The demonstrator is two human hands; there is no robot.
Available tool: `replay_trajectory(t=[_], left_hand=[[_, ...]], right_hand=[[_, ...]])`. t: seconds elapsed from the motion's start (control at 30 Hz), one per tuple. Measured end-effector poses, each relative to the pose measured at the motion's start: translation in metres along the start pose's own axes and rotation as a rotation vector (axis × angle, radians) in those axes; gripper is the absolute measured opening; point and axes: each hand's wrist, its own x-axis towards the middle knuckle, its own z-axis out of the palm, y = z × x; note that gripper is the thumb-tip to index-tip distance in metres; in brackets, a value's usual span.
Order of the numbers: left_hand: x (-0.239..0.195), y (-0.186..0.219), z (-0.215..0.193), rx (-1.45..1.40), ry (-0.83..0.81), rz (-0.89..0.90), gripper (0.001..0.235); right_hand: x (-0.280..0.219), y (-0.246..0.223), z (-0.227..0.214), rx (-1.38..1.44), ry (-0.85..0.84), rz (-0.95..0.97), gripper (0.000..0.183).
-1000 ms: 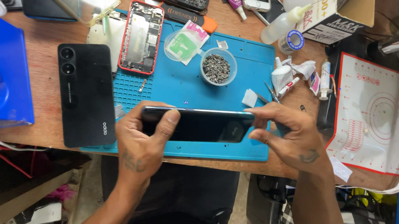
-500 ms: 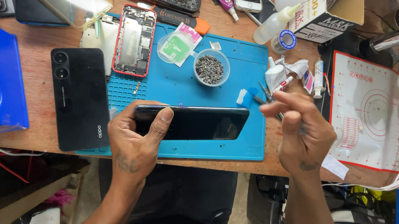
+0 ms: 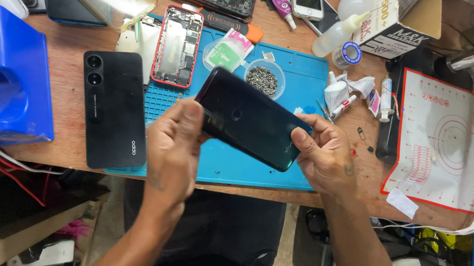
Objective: The person applies adhesive to the internal frame of a disassembled smartphone, then aligns and presses the back cover into place. They use a screwdriver to secure internal components and repeatedly check the fit of the back cover. The person also removes a protective film from the screen and inspects the device edges.
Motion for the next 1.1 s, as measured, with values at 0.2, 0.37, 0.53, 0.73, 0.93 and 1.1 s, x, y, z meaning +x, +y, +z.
replay_trajectory(t=[0.2,0.37,0.53,0.73,0.93,1.1], left_hand=[[-0.020,-0.023,0.018,0.464,-0.010,0.016,0.028],[-0.018,-0.020,0.018,0.536,-0.013,-0.036,0.026],[-0.016,-0.021,0.019,0.475,-0.035,-0.040,0.030],[-0.014,-0.022,0.020,0.350,-0.138,-0.046,0.044],[-0.012,-0.024,0.017,0.303,-0.143,0.023,0.041],[-0.006,-0.026,0.016,0.511,0.082,-0.131,0.030]], right_hand=[[-0.013,0.013,0.006,0.204,0.086,0.142,0.034],[-0.016,0.014,0.008,0.158,0.036,0.204,0.043],[-0.018,0.015,0.009,0.113,0.023,0.209,0.047],[-0.021,0.016,0.012,0.200,0.031,0.220,0.043],[-0.021,0.021,0.014,0.223,0.030,0.222,0.046],[-0.023,0.025,0.016,0.194,0.031,0.194,0.048]])
